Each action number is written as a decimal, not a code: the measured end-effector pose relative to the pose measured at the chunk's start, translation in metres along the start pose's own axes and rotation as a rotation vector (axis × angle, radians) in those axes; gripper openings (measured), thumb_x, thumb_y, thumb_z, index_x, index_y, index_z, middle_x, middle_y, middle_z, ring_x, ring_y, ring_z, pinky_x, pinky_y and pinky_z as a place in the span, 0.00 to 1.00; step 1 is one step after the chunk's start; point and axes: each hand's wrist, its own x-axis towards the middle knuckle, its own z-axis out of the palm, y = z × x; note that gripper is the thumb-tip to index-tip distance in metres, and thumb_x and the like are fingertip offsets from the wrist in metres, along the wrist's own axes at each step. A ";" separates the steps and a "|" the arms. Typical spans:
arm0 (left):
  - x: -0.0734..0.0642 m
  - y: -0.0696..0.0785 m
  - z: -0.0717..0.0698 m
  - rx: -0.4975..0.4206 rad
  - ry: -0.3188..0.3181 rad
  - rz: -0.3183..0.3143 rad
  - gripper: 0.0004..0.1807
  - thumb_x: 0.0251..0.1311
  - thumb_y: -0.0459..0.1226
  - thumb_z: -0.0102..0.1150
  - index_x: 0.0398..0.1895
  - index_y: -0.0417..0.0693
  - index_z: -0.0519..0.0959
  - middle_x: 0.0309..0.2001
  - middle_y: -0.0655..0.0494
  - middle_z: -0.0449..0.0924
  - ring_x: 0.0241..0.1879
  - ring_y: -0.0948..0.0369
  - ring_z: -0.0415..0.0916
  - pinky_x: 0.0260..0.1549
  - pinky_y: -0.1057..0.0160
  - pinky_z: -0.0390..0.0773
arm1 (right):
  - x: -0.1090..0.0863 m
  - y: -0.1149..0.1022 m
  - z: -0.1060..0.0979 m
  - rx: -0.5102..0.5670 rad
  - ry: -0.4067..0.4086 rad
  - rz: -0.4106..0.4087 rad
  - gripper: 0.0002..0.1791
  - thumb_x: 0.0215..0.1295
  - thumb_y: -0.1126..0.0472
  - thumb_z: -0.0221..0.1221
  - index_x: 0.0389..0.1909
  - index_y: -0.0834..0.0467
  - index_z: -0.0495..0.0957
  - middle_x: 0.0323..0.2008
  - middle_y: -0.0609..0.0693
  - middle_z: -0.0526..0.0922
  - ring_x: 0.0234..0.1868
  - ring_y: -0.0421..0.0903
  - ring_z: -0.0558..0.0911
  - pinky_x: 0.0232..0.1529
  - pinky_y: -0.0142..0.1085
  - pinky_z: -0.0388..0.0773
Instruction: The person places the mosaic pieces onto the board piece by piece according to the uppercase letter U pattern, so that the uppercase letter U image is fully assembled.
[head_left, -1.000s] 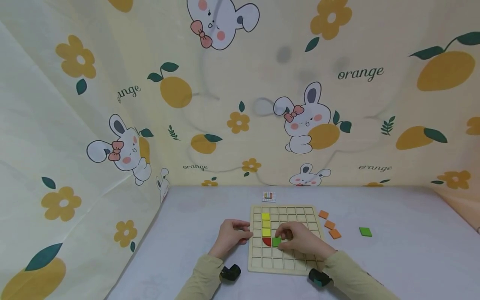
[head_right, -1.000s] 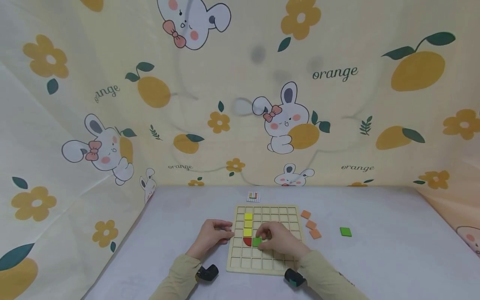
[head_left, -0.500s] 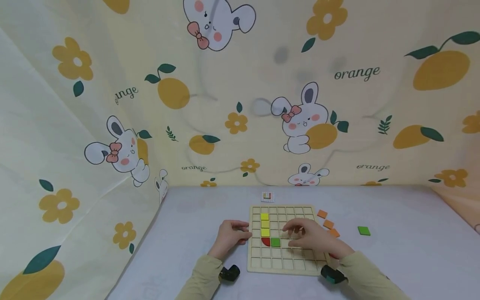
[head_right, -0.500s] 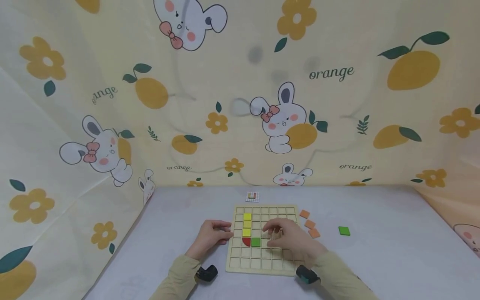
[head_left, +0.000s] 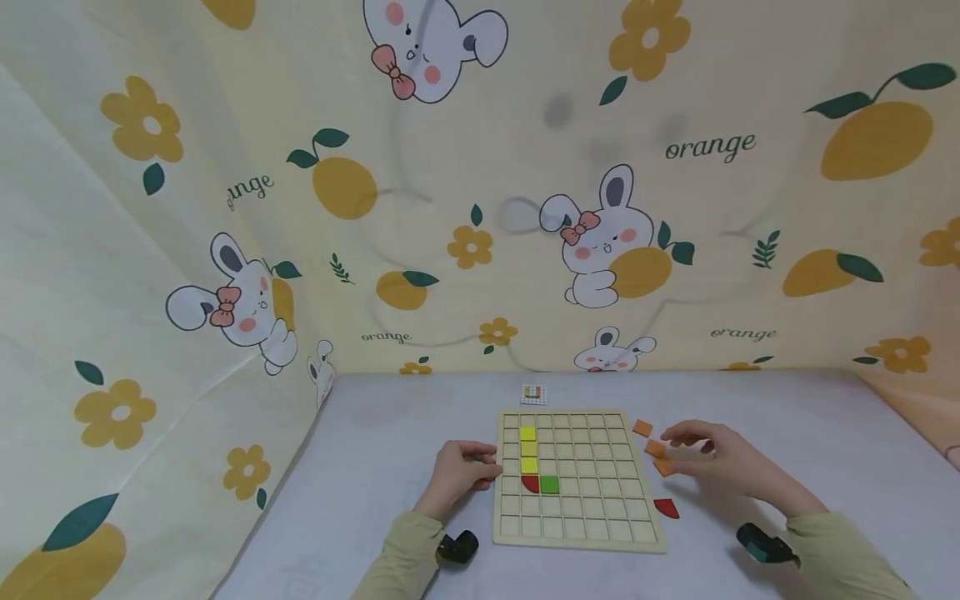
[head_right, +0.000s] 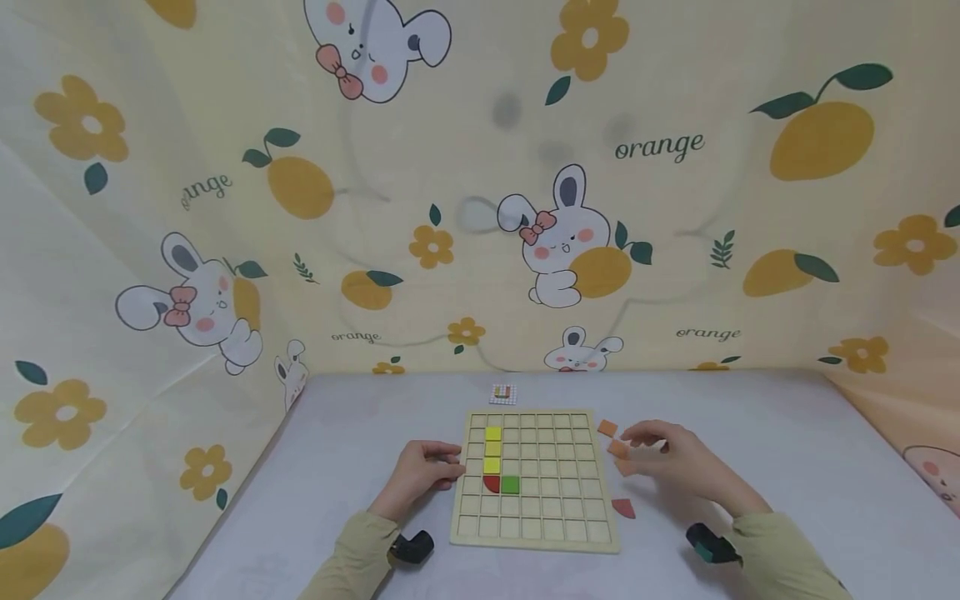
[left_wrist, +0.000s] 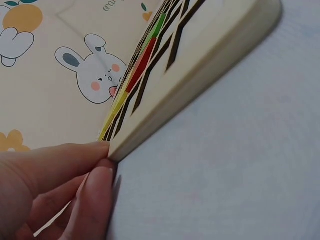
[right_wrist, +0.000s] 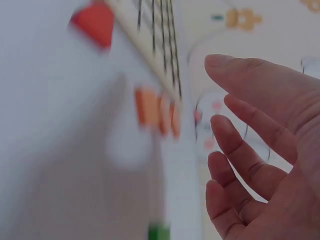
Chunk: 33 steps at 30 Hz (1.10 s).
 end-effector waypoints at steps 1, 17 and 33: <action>0.000 0.000 0.000 0.000 -0.001 0.001 0.16 0.46 0.29 0.72 0.42 0.42 0.83 0.30 0.53 0.79 0.23 0.63 0.78 0.23 0.65 0.82 | -0.003 0.006 -0.004 -0.015 0.012 0.008 0.24 0.53 0.54 0.70 0.50 0.58 0.78 0.43 0.48 0.81 0.45 0.50 0.75 0.40 0.38 0.75; -0.001 0.002 0.002 -0.002 -0.026 0.007 0.18 0.46 0.30 0.72 0.44 0.41 0.83 0.31 0.54 0.79 0.22 0.63 0.77 0.23 0.65 0.82 | -0.030 0.075 -0.036 -0.033 -0.038 0.183 0.30 0.54 0.52 0.69 0.54 0.64 0.75 0.51 0.59 0.78 0.54 0.61 0.73 0.49 0.52 0.75; -0.002 0.002 -0.001 -0.017 -0.020 0.022 0.16 0.46 0.29 0.72 0.42 0.41 0.84 0.30 0.54 0.79 0.22 0.63 0.77 0.22 0.65 0.82 | -0.026 0.085 -0.037 -0.038 -0.085 0.131 0.24 0.57 0.56 0.67 0.53 0.62 0.76 0.51 0.56 0.78 0.49 0.43 0.73 0.44 0.28 0.73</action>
